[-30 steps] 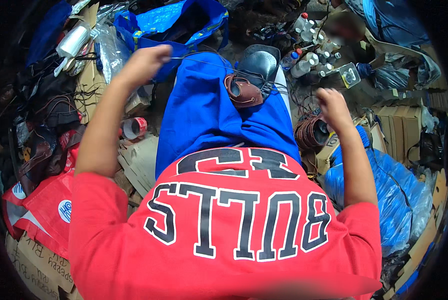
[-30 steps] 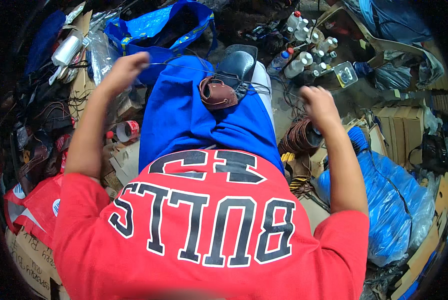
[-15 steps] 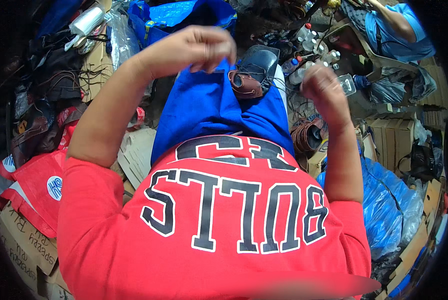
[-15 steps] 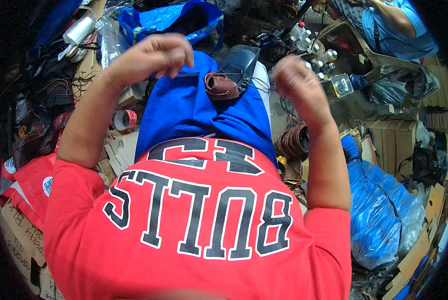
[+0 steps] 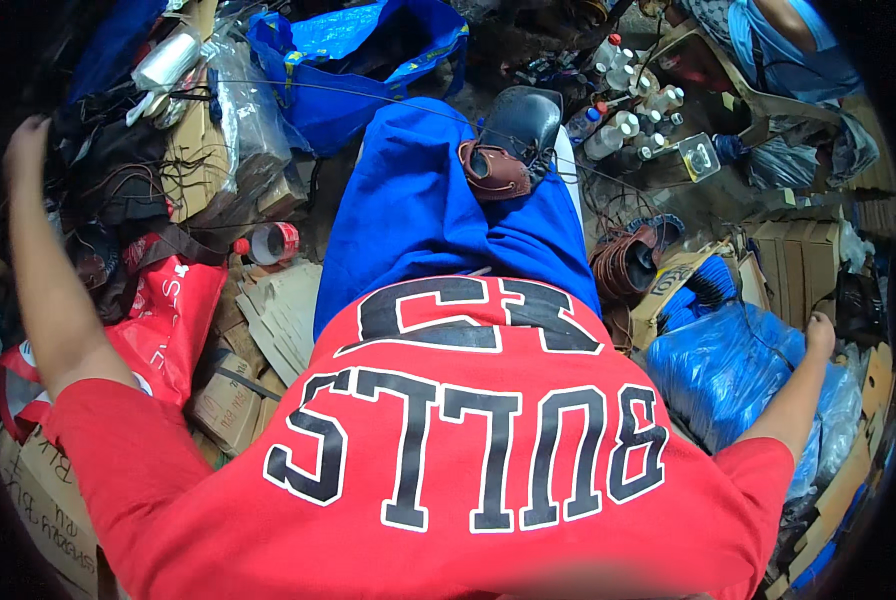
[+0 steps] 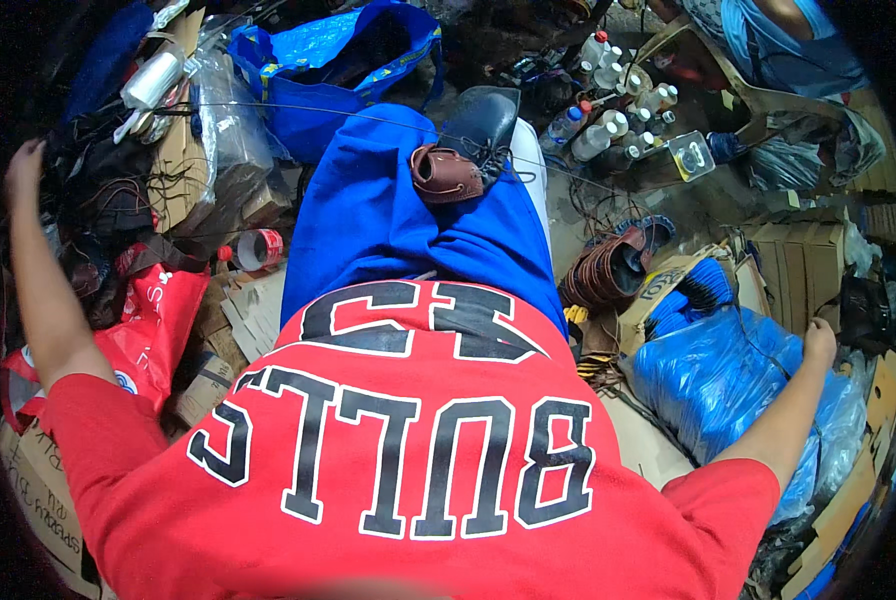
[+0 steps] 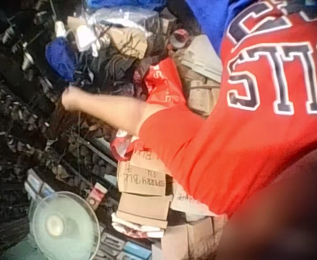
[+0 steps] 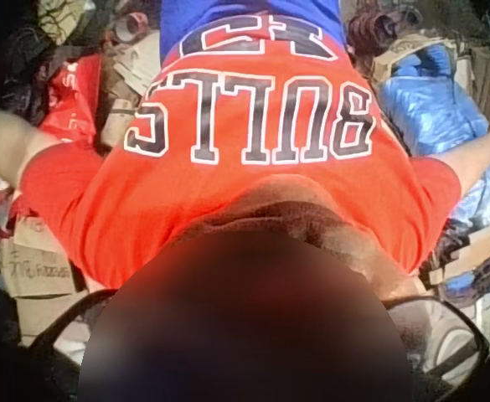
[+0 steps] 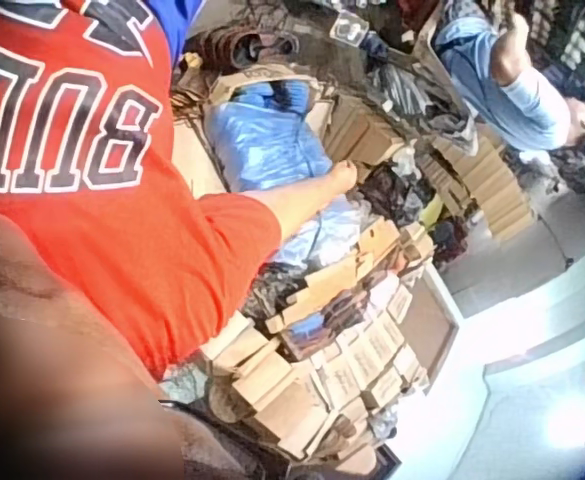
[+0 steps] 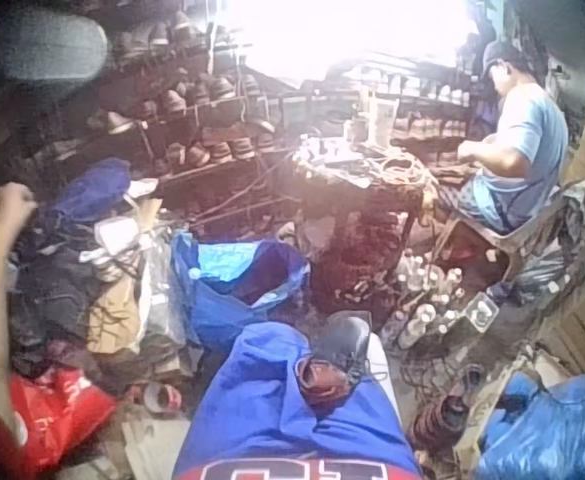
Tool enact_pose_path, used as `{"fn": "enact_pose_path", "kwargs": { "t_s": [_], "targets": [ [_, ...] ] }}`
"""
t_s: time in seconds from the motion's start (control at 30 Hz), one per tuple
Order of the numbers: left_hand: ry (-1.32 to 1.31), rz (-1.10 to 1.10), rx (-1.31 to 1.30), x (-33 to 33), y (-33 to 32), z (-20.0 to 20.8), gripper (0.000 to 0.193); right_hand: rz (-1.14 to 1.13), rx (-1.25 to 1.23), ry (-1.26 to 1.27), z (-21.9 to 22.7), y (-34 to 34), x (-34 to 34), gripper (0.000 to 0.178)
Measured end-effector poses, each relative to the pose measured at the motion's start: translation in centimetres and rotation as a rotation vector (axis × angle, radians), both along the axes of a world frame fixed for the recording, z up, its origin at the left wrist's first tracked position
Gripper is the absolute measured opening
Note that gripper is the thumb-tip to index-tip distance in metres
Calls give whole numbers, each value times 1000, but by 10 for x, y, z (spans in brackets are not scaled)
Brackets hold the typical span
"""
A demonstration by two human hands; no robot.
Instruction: The person is hand-stitching a leather shoe upper component using a needle and thread.
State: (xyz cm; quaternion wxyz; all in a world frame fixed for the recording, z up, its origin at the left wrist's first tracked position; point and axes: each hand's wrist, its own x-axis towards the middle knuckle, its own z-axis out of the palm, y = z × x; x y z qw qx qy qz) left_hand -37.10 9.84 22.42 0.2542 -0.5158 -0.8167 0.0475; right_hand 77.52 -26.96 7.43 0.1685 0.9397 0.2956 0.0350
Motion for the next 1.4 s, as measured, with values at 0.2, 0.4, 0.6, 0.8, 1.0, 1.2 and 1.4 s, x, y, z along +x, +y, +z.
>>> {"fn": "enact_pose_path", "kwargs": {
  "t_s": [0.2, 0.4, 0.6, 0.8, 1.0, 1.2, 1.4],
  "targets": [
    [-651, -1229, -254, 273, -35, -194, 43, 680, 425, 841, -103, 129, -222, 52],
    [-970, -1387, -568, 448, -79, -238, 54, 577, 505, 1746, -114, 180, -423, 53],
    [-922, -1451, -647, 468, -68, -252, 26, 424, 491, 1883, -115, 190, -428, 23],
    [-879, -1256, -569, 407, -50, -243, 13, 231, 742, 1824, -121, 170, -353, 23],
    [-1475, -637, -587, 307, -17, -236, 23, -21, 750, 1558, -139, 133, -281, 12],
    [-1187, -1105, -239, 404, -28, -238, 37, 711, 615, 1204, -122, 174, -348, 36],
    [-1019, -1427, -666, 509, -55, -236, 58, 1090, 596, 1162, -88, 224, -422, 17]
  ]
}}
